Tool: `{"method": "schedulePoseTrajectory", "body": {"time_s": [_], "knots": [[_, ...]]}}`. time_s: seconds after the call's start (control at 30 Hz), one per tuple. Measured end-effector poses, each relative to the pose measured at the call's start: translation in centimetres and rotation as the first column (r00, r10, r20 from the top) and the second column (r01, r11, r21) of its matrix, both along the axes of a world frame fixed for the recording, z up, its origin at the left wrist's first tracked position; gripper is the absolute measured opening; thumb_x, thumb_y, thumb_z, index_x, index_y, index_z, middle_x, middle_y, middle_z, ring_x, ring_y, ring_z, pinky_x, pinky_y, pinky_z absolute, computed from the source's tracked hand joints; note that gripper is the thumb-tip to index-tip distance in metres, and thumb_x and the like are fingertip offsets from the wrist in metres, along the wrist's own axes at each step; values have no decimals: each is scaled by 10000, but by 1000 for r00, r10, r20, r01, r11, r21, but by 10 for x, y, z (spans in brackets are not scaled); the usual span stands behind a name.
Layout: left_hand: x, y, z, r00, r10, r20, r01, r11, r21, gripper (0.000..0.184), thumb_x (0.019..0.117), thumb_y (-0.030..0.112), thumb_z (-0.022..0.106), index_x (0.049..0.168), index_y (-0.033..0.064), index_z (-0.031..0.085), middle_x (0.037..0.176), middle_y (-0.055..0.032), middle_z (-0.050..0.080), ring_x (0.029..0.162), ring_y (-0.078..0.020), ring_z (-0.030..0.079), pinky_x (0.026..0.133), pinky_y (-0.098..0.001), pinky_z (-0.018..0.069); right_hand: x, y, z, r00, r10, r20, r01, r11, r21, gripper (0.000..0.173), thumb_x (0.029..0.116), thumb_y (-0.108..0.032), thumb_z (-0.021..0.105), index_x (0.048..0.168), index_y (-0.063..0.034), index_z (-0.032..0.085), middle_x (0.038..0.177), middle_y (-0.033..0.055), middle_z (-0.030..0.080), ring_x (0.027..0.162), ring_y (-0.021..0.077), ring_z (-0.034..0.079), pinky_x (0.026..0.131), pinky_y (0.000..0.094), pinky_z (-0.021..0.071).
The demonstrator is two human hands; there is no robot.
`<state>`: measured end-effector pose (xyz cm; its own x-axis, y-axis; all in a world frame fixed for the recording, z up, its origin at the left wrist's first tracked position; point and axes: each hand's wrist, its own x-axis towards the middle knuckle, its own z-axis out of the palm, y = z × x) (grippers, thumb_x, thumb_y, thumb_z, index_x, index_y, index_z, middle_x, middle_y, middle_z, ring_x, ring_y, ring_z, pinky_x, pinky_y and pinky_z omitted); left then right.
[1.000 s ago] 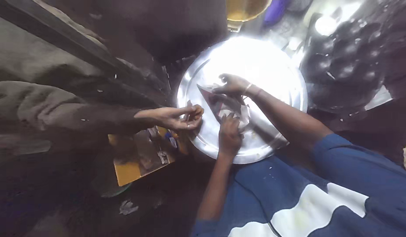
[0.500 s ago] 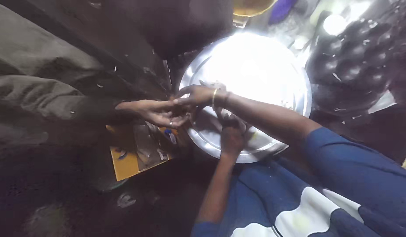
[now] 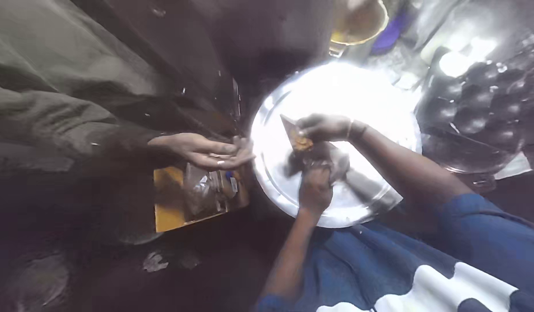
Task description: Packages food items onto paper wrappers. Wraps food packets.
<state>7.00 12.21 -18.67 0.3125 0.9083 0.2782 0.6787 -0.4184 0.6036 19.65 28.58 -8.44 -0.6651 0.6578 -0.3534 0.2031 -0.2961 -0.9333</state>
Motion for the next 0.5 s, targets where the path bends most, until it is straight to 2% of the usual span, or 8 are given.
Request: {"method": "schedulePoseTrajectory", "body": {"time_s": [0.1,0.17,0.23,0.3,0.33,0.37,0.43,0.5], "knots": [[-2,1,11,999,-38,-11,38,999,-1,240,818,115,722,1046,43,752,1107,-122,738,1133,-301,673,1029,-491,514,40,-10,-5,998,47,43,-49,997,58,124,1016,-22,539,1047,8,655,878,55,685,743,115,672,711,312,600],[-5,2,7,997,-78,-14,78,997,28,221,808,117,729,1010,30,748,1097,-134,739,1171,-322,660,1120,-535,433,60,-16,-11,983,66,171,-90,986,137,86,993,-15,602,1016,21,677,859,80,701,710,137,694,703,327,617],[-7,4,1,994,-112,7,112,992,62,196,846,130,692,1002,23,748,1107,-126,742,1212,-322,644,1170,-549,375,65,-27,-16,956,41,290,-131,945,298,88,971,-62,664,1017,0,706,839,69,711,674,125,690,673,319,614],[-5,4,-3,994,-78,82,69,992,109,193,870,126,647,993,2,729,1055,-146,734,1139,-318,668,1139,-516,414,58,-39,-15,930,-22,368,-143,898,415,166,963,-99,698,1114,-30,710,901,65,730,726,126,678,705,330,583],[-5,1,-4,990,-37,137,21,993,116,225,888,134,648,1034,-24,713,1086,-187,715,1129,-318,670,1107,-476,460,54,-46,-16,911,-69,406,-128,890,438,207,965,-112,701,1164,-52,697,950,65,746,801,143,709,782,366,595],[-4,-2,-5,984,17,178,-40,991,127,268,909,169,665,1066,-47,689,1134,-226,668,1111,-304,665,1042,-409,518,50,-52,-18,895,-129,426,-91,884,459,215,956,-123,716,1163,-68,699,969,68,753,853,170,726,839,411,596],[-1,-5,-8,970,112,216,-151,973,174,335,910,259,679,1029,-53,653,1112,-234,620,1028,-267,658,922,-330,563,48,-60,-24,869,-225,441,-15,879,477,176,931,-171,753,1084,-88,734,960,61,751,890,193,722,872,454,587],[3,-3,-2,954,152,259,-189,974,126,354,941,248,596,1029,-93,630,1103,-245,627,1038,-262,653,935,-339,547,47,-65,-24,855,-276,439,38,878,477,158,937,-205,751,1035,-80,751,946,74,746,888,208,714,867,464,574]]}}
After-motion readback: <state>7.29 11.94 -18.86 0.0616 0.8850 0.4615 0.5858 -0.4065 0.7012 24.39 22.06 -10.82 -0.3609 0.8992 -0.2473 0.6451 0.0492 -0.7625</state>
